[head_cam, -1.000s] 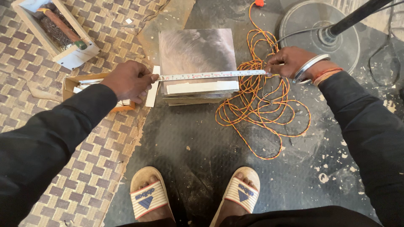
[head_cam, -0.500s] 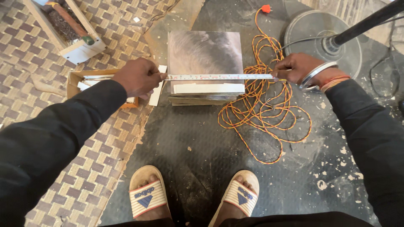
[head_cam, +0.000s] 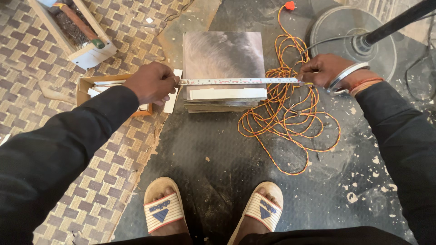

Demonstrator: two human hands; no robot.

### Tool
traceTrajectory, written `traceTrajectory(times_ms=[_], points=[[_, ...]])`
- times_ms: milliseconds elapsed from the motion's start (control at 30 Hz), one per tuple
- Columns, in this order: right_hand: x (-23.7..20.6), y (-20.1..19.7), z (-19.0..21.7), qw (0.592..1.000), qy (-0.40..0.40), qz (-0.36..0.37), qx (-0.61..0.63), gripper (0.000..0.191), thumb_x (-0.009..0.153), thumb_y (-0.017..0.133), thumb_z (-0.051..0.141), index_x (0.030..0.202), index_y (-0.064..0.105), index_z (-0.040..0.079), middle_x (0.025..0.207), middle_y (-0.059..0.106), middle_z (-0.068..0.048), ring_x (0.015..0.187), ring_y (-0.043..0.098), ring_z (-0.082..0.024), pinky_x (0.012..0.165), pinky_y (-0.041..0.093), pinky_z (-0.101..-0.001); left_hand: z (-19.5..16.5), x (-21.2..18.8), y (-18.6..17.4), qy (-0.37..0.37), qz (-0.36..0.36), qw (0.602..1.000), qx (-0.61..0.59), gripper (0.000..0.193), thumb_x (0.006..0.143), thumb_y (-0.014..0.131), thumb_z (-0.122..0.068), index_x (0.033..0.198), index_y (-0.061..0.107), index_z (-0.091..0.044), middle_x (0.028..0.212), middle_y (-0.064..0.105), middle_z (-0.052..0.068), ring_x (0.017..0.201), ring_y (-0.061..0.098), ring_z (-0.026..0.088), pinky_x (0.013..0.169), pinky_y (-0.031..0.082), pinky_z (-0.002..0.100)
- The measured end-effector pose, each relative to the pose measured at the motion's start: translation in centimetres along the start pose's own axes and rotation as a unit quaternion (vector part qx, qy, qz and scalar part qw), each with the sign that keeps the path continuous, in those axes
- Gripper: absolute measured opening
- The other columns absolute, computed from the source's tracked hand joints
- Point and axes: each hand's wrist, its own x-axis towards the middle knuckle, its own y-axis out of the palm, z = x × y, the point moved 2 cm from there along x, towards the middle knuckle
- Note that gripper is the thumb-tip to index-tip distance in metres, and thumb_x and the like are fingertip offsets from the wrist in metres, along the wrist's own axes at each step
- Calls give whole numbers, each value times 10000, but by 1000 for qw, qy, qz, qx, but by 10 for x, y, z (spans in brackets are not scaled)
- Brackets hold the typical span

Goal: The person sits on the floor and measures white strips with a tape measure, cuts them with scissors, and stacks the cut strips on a metal square. They then gather the stacked strips and place them into a cardboard box with other strips.

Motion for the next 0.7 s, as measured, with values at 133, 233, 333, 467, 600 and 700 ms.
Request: traceTrajectory(times_ms=[133, 233, 333, 467, 600, 700], points=[[2, 1, -1, 1000, -9, -10, -12, 285, 898, 606, 284, 1012, 822, 137, 810, 776, -125, 746, 703, -290, 740, 526, -426, 1, 0, 1, 0, 2, 1000, 4, 379, 998, 573, -331, 1011, 695, 27, 914, 732, 112, 772, 718, 161, 686, 640, 324], [2, 2, -2, 1000, 1, -15, 1, 281, 905, 611, 297, 1002, 827, 145, 815, 776, -113, 748, 697, -276, 744, 524, -416, 2, 2, 1, 2, 4, 1000, 2, 380, 1001, 568, -329, 1030, 697, 27, 918, 739, 104, 767, 718, 162, 688, 641, 321], [2, 4, -2, 999, 44, 5, -24, 288, 946, 613, 318, 1005, 842, 153, 771, 756, -158, 729, 667, -309, 741, 518, -433, 4, 3, 2, 3, 9, 1000, -12, 376, 999, 562, -325, 1056, 693, 23, 926, 741, 88, 759, 710, 162, 684, 640, 323], [1, 2, 2, 1000, 9, -13, 14, 271, 904, 614, 292, 1000, 824, 150, 761, 755, -101, 698, 668, -265, 710, 514, -413, 6, 5, 1, 6, 11, 1000, -3, 389, 1001, 566, -331, 1066, 688, 32, 924, 738, 94, 755, 712, 164, 677, 636, 329], [-1, 1, 3, 1000, 22, -5, 9, 281, 926, 637, 331, 993, 826, 135, 715, 726, -139, 675, 637, -281, 697, 500, -425, 8, 5, 1, 13, 6, 1000, 10, 401, 1005, 579, -339, 1059, 686, 43, 903, 729, 126, 763, 718, 161, 681, 640, 319], [0, 1, 4, 1000, 29, 2, -4, 293, 941, 637, 348, 1003, 826, 133, 699, 709, -166, 666, 623, -298, 692, 495, -436, 7, 5, 1, 19, 7, 1000, 2, 386, 995, 578, -333, 1073, 683, 30, 905, 732, 106, 756, 714, 161, 669, 637, 322]])
